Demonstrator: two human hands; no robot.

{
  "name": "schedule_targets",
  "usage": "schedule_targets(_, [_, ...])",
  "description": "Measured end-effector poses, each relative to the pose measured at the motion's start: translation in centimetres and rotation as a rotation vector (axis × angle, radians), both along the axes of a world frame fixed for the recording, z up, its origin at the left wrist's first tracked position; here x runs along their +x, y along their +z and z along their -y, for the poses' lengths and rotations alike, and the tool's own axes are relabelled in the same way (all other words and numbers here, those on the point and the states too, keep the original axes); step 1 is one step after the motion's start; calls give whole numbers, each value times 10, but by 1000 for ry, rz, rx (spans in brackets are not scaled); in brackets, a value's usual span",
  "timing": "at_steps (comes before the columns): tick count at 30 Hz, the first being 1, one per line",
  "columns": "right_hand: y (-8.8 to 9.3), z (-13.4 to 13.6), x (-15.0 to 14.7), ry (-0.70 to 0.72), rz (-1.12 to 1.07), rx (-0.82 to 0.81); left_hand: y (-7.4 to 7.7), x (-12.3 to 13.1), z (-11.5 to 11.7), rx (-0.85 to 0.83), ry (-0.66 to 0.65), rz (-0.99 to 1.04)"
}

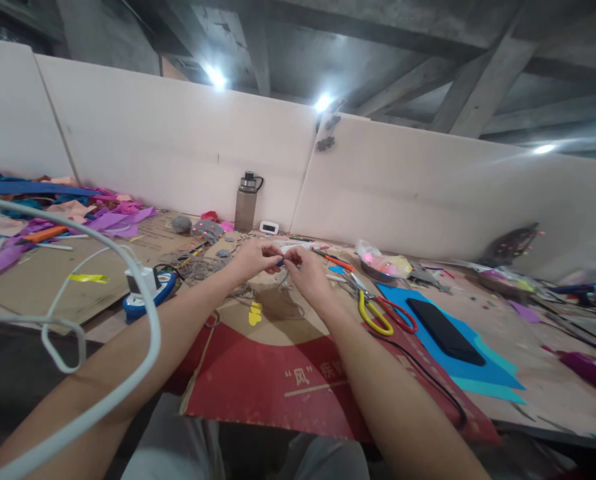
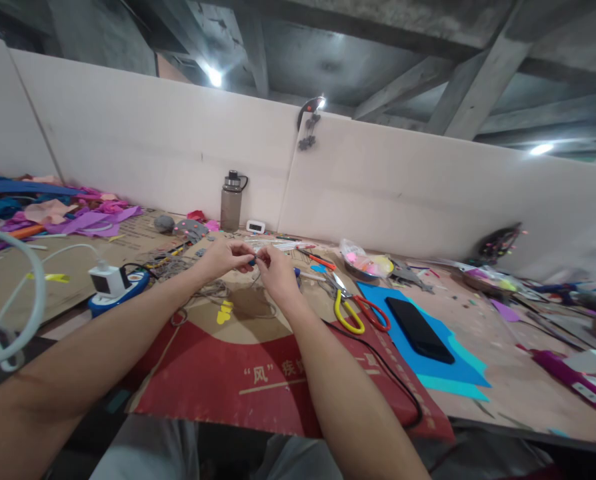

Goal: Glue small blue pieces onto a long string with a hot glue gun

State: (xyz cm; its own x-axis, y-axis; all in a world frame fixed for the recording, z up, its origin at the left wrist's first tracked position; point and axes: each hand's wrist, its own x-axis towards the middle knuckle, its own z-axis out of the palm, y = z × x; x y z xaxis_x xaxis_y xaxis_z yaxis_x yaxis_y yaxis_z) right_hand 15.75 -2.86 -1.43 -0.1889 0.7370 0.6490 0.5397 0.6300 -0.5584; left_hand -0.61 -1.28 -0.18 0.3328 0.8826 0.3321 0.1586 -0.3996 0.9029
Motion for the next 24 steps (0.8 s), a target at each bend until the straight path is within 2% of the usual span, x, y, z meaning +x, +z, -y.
schedule_targets(6, [2,3,-2,-10,18,-20,-1,0,3,78,78,-77])
schedule_targets(12, [4,7,0,-94,67,13,-1,0,3,135,175,-122])
schedule_targets(15, [4,7,-1,-71,86,2,1,-3,1,197,246,-110])
schedule_targets(19, [3,11,-7,45,121,-68,5,-6,1,203,279,29])
schedule_targets(24, [7,17,-11,164,280,-56,4,-7,-1,39,182,295])
